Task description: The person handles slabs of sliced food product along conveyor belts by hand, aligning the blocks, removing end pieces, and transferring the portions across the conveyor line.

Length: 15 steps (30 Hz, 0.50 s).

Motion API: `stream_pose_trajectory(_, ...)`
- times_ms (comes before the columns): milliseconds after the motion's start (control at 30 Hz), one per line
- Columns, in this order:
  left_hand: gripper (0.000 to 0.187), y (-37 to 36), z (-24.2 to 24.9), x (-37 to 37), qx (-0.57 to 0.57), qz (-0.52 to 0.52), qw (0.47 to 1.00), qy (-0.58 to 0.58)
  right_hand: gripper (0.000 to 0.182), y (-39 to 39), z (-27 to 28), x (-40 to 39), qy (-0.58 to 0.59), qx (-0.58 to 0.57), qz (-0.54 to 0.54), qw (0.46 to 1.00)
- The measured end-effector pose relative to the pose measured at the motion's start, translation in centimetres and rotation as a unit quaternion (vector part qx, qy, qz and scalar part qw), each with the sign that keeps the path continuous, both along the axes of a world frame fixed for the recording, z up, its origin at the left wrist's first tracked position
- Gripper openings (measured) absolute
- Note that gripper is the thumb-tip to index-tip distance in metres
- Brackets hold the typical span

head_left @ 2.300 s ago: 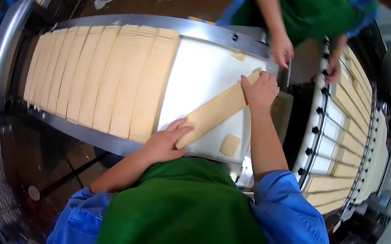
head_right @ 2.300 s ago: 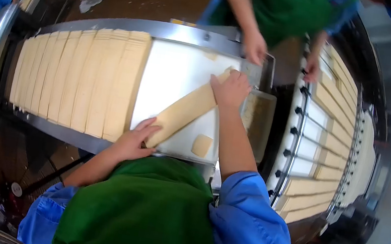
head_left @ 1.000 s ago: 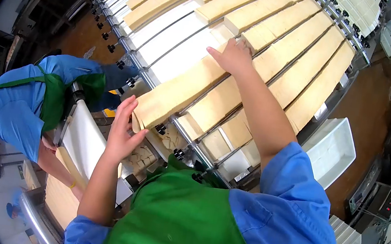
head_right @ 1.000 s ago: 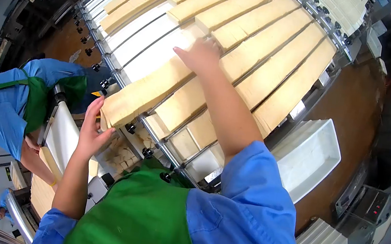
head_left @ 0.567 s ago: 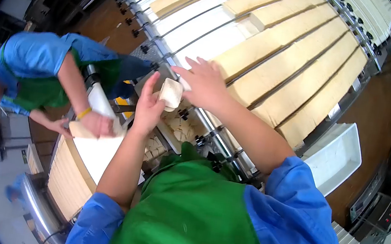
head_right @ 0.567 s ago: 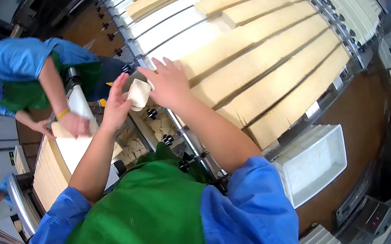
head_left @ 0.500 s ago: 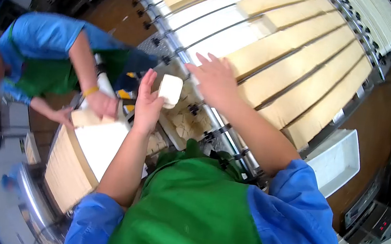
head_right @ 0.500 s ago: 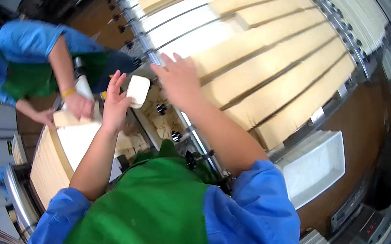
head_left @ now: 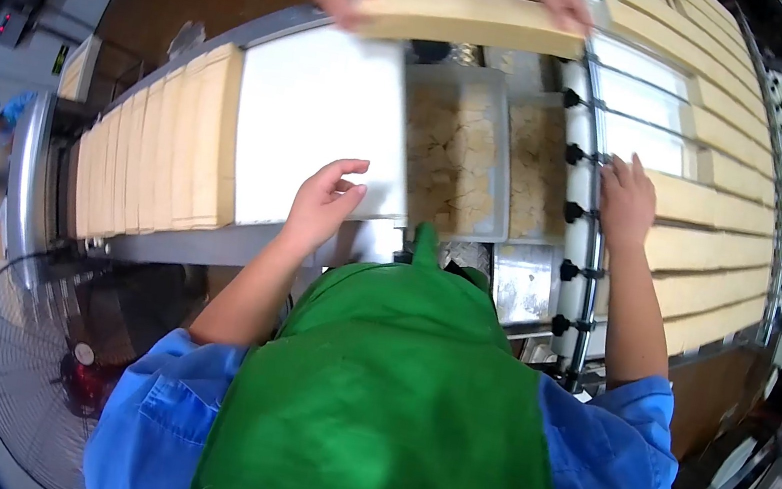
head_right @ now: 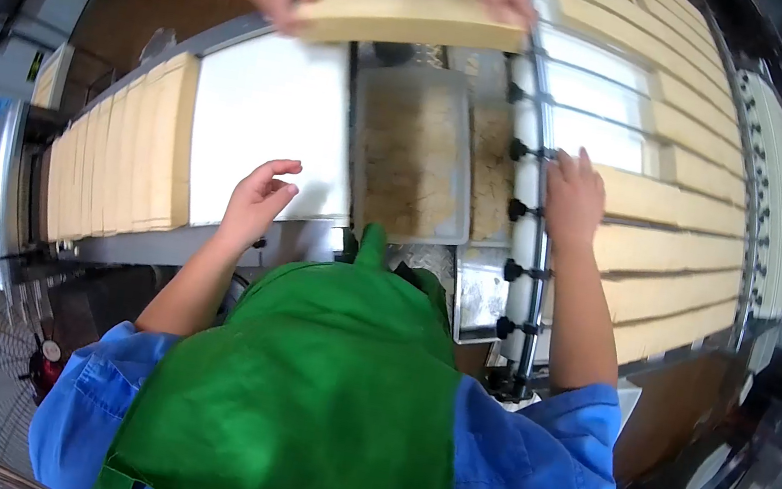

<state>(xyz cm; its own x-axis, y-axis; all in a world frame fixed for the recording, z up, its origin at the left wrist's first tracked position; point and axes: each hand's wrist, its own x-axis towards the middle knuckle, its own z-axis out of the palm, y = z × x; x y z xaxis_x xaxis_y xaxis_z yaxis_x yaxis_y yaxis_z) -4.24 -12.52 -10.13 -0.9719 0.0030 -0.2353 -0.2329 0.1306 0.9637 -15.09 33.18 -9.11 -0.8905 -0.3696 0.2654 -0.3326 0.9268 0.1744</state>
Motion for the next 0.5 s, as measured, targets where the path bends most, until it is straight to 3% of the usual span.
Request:
stream_pose_trajectory(200,0.032,-11.3,-2.5,7.1,-0.021,0.102,0.994,-0.027,0.029,1.0,-1.4,-0.6,0.057,0.033,0.014,0.998)
stream_pose_trajectory(333,0.031,-16.4,-1.3,10.4,-0.072,0.135,0.984,-0.088,0.051,-0.6,-0.9,-0.1,0.019,0.021,-0.175,0.984)
stream_pose_trajectory(400,0.036,-18.6,-2.6,11.8,-0.075,0.162,0.983,-0.045,0.055,3.4,-4.3,-1.2,-0.047,-0.125,-0.140,0.981)
stream_pose_trajectory(467,0.046,-20.2,-3.0,12.5,-0.117,0.175,0.978,0.015,0.055,2.6,-4.4,-1.3,-0.118,-0.077,-0.168,0.976)
stream_pose_trajectory(500,0.062,-21.5,-3.7,12.8,-0.132,0.153,0.979,-0.005,0.060,2.2,-4.1,-1.7,-0.162,-0.073,-0.217,0.960)
